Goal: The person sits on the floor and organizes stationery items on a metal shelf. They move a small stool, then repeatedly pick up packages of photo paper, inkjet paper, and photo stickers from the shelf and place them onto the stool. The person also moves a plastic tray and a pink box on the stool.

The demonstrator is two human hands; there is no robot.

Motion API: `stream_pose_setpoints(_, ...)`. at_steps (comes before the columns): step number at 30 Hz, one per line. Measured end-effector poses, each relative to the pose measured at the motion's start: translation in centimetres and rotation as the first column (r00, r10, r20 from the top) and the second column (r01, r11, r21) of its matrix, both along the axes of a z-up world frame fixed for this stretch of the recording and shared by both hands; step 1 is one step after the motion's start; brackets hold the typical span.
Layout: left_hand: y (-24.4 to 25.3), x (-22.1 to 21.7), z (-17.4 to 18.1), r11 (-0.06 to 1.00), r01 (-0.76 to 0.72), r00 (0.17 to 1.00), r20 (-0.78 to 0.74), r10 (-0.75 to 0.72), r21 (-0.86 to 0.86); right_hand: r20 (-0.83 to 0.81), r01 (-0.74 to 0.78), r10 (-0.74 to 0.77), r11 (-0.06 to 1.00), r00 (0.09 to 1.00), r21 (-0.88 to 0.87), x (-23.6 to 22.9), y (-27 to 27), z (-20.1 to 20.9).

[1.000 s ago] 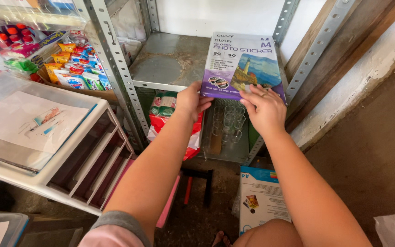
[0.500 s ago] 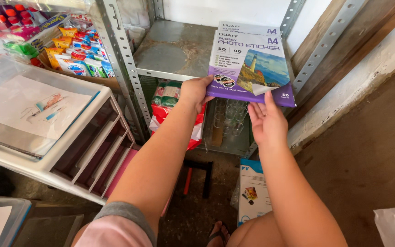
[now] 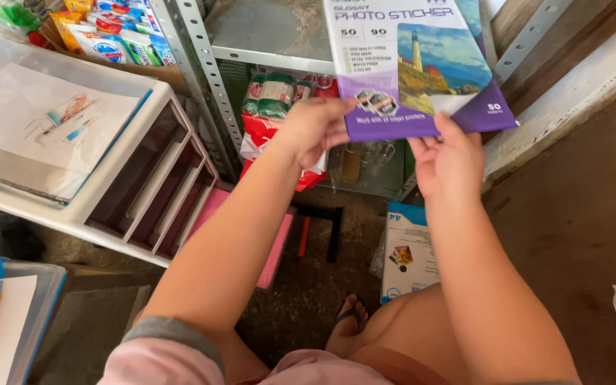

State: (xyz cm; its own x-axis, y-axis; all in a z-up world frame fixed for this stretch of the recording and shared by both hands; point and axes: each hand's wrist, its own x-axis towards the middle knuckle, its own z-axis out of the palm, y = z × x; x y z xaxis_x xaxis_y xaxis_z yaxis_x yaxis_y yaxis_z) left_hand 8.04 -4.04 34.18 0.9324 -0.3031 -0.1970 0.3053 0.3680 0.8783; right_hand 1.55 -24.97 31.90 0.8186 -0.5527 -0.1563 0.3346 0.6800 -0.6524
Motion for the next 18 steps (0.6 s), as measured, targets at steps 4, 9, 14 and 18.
stream_pose_setpoints(4, 1.8, -2.7, -1.1, 0.984, 0.172, 0.985, -0.001, -0.172, -0.056, -0.045, -0.064, 0.064, 0.998, 0.997, -0.017, -5.1, 0.8, 1.8)
stream_pose_setpoints(9, 2.8, -1.4, -2.3, 0.988, 0.060, 0.996, -0.059, -0.069, -0.144, -0.116, -0.125, 0.114, 0.987, 0.987, -0.096, -10.6, 1.3, 1.5)
stream_pose_setpoints(14, 4.0, -1.9, -4.5, 0.987, -0.155, 0.988, -0.002, 0.155, -0.047, -0.075, -0.269, 0.258, 0.928, 0.963, -0.258, -14.3, -1.7, -3.5)
stream_pose_setpoints(18, 5.3, -7.1, -7.6, 0.967, -0.248, 0.967, -0.082, 0.243, -0.060, -0.089, -0.397, 0.388, 0.876, 0.918, -0.273, -16.0, -5.3, -8.7)
